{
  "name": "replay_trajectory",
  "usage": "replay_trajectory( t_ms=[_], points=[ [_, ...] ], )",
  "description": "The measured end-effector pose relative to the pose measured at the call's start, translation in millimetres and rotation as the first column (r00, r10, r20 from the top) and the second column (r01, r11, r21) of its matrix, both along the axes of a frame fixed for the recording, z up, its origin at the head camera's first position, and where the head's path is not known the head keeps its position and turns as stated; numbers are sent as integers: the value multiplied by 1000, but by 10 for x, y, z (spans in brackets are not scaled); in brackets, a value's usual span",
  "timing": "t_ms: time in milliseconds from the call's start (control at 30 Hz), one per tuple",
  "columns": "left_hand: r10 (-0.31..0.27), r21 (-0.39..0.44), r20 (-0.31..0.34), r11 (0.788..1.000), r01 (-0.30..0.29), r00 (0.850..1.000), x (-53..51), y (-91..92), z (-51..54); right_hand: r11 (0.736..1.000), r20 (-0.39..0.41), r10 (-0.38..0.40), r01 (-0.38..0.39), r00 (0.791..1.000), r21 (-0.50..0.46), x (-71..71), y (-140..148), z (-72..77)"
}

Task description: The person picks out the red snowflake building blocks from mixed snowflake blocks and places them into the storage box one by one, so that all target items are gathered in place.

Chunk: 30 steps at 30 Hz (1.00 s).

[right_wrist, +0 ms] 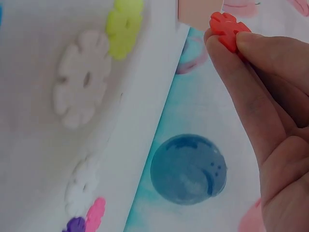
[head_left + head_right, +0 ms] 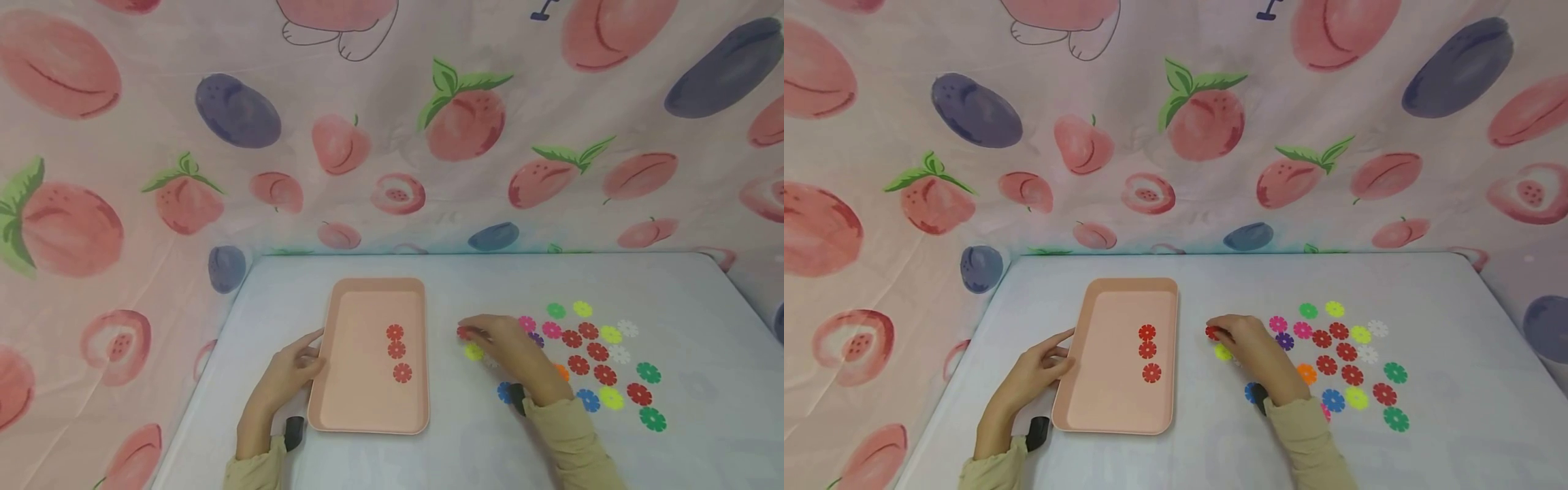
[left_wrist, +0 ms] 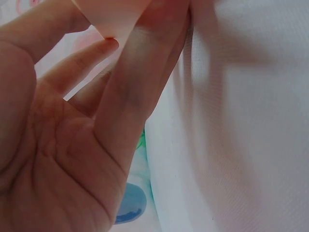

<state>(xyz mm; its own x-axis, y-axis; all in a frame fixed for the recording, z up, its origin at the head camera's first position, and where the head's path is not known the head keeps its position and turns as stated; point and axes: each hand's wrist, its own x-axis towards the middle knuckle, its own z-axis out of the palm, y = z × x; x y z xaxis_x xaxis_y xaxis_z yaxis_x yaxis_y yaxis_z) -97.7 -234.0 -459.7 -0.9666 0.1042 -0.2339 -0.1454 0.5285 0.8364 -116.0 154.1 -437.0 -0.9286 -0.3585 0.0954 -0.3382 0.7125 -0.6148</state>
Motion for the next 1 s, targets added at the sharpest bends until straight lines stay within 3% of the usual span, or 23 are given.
replay_trajectory(
  t_ms=[267,1000],
  points=[
    [6,-3,-1,1000,-6,1000,12,3,2,1000,28,16,-15,999,-10,-10,-149,39],
    [-6,14,-1,1000,6,1000,5,-1,14,992,-74,124,-126,990,-14,-43,-467,33]
  ],
)
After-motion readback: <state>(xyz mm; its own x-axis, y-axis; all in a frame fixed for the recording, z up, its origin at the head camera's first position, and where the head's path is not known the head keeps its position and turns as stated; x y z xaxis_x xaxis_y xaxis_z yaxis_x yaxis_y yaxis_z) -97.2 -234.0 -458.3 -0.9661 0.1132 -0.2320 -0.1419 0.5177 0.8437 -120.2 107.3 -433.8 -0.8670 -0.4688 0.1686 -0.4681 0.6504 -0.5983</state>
